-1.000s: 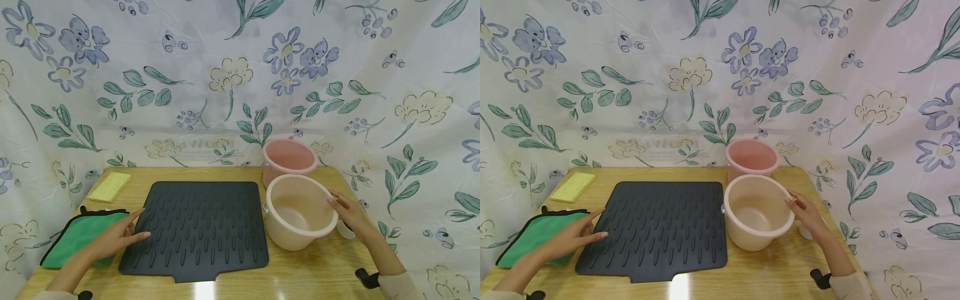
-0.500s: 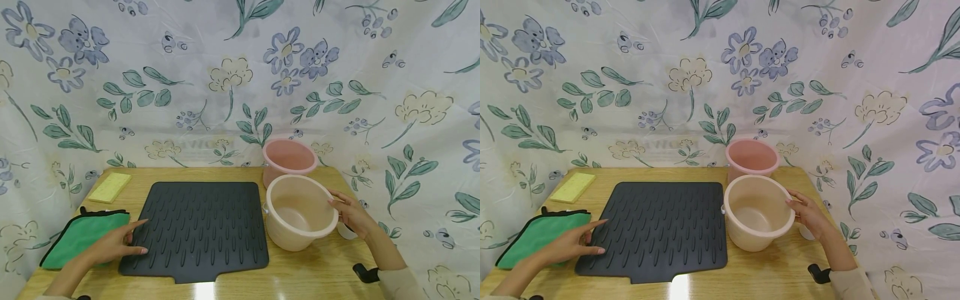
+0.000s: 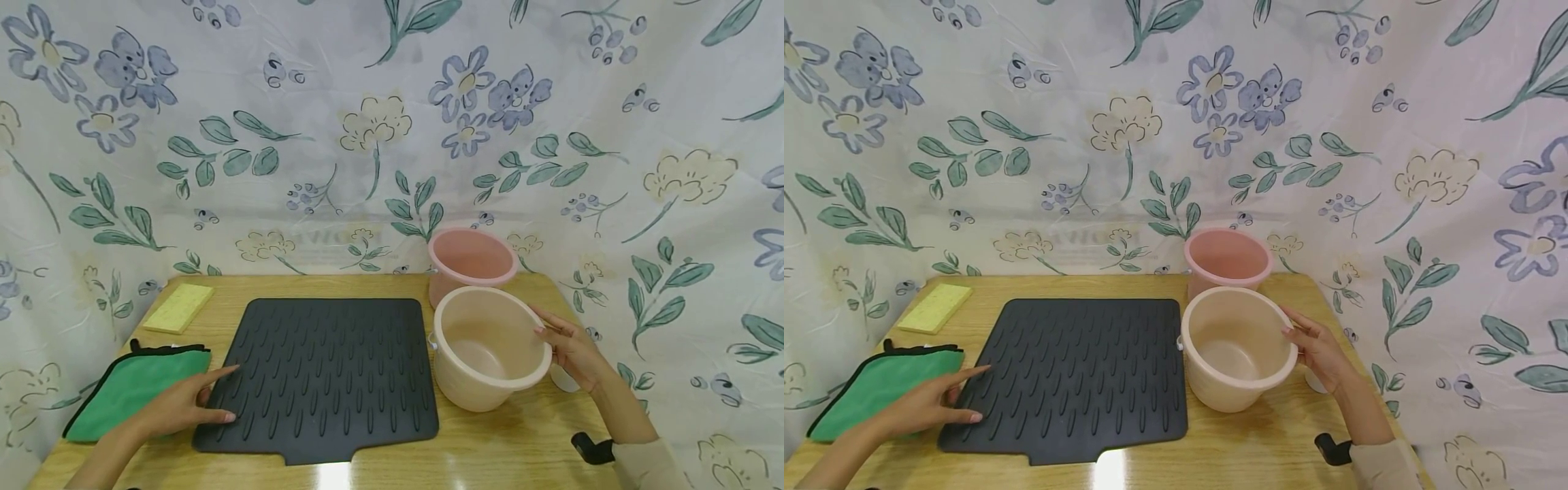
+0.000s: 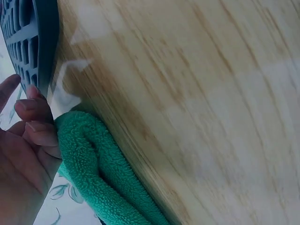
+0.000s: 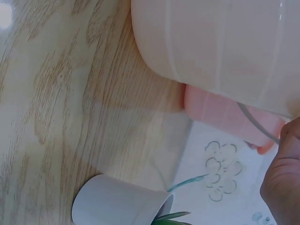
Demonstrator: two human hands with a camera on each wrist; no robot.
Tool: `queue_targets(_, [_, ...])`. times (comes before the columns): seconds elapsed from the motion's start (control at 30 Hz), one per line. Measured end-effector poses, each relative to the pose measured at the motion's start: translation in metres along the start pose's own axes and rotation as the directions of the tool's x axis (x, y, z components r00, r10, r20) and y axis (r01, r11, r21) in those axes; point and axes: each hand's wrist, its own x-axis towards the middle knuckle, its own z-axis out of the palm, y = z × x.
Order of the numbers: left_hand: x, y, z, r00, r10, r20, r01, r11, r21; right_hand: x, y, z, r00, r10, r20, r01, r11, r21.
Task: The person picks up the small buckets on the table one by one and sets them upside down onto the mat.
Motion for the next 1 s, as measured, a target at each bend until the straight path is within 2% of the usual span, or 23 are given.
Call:
queue_targets(0.33, [-0.005, -0.001, 0.003, 0.999, -0.046, -0.01, 0.047, 0.994, 0.1, -0.002, 0.001, 0.002, 1.0, 0.008, 0.023, -0.009, 0.999, 0.054])
queue_targets(0.63, [-0.004, 0.001, 0.003, 0.998, -0.052, -0.02, 0.054, 0.991, 0.123, -0.005, 0.004, 0.007, 0.998, -0.018, 0.064, 0.009, 0.99, 0.142])
queue_targets(0.9, [-0.005, 0.002, 0.004, 0.998, -0.055, -0.029, 0.058, 0.99, 0.125, -0.01, 0.008, 0.019, 0.997, -0.065, 0.029, 0.057, 0.972, 0.229])
queue_targets(1.0, [-0.005, 0.002, 0.004, 0.998, -0.059, -0.03, 0.062, 0.99, 0.126, -0.013, 0.008, 0.025, 0.997, -0.075, -0.002, 0.074, 0.974, 0.212])
